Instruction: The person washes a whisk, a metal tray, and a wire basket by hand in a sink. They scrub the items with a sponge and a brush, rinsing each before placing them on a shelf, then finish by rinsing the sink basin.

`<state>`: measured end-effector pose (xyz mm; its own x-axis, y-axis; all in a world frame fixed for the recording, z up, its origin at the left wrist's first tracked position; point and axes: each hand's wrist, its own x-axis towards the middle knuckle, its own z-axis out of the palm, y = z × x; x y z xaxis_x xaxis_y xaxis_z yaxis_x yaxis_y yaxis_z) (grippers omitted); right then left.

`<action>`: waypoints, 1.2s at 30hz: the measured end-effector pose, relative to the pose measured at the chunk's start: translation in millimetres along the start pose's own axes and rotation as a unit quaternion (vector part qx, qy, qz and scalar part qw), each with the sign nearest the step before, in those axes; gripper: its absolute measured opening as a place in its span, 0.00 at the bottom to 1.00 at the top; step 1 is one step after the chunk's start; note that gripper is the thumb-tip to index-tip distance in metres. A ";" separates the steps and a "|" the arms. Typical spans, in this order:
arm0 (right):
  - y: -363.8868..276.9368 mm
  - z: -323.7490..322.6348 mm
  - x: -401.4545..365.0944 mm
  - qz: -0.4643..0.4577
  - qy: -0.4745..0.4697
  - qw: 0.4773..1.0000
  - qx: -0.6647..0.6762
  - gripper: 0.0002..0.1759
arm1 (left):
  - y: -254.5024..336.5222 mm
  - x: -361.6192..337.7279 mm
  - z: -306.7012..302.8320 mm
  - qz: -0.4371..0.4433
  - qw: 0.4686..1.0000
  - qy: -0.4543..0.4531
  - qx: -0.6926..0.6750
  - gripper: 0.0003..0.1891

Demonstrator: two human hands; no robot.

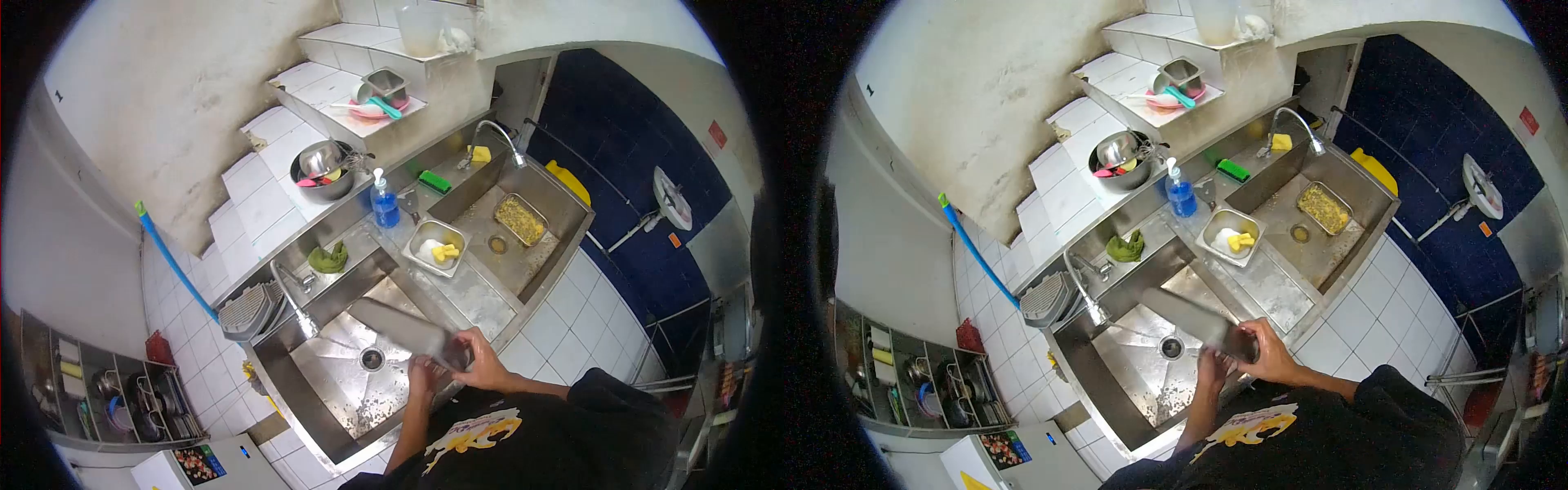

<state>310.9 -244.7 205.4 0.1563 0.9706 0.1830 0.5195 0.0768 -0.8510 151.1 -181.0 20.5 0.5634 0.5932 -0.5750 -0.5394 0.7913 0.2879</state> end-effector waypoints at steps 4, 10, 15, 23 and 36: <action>64.5 -9.5 -16.0 0.192 0.053 0.967 0.161 0.38 | 9.1 -47.3 45.6 0.094 0.985 0.094 0.114 0.31; 97.4 -56.0 -3.0 0.255 -0.056 0.937 0.233 0.41 | -14.0 -53.7 65.3 0.245 0.926 0.144 0.249 0.43; 114.8 -103.2 42.6 0.339 -0.119 0.891 0.277 0.46 | -6.4 -57.1 121.6 0.327 0.862 0.195 0.334 0.49; 143.9 -212.2 153.5 0.269 -0.149 0.842 0.444 0.46 | -8.5 0.7 304.7 0.416 0.779 0.209 0.419 0.41; 104.4 -397.1 475.6 -0.008 -0.001 0.975 0.223 0.41 | 93.9 90.9 465.2 0.456 0.826 0.134 0.302 0.46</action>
<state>773.1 134.4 399.0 0.1489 0.9690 0.1969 0.1039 0.1827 -0.9777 442.8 16.0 351.5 -0.1075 0.9936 -0.0339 -0.2066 0.0110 0.9784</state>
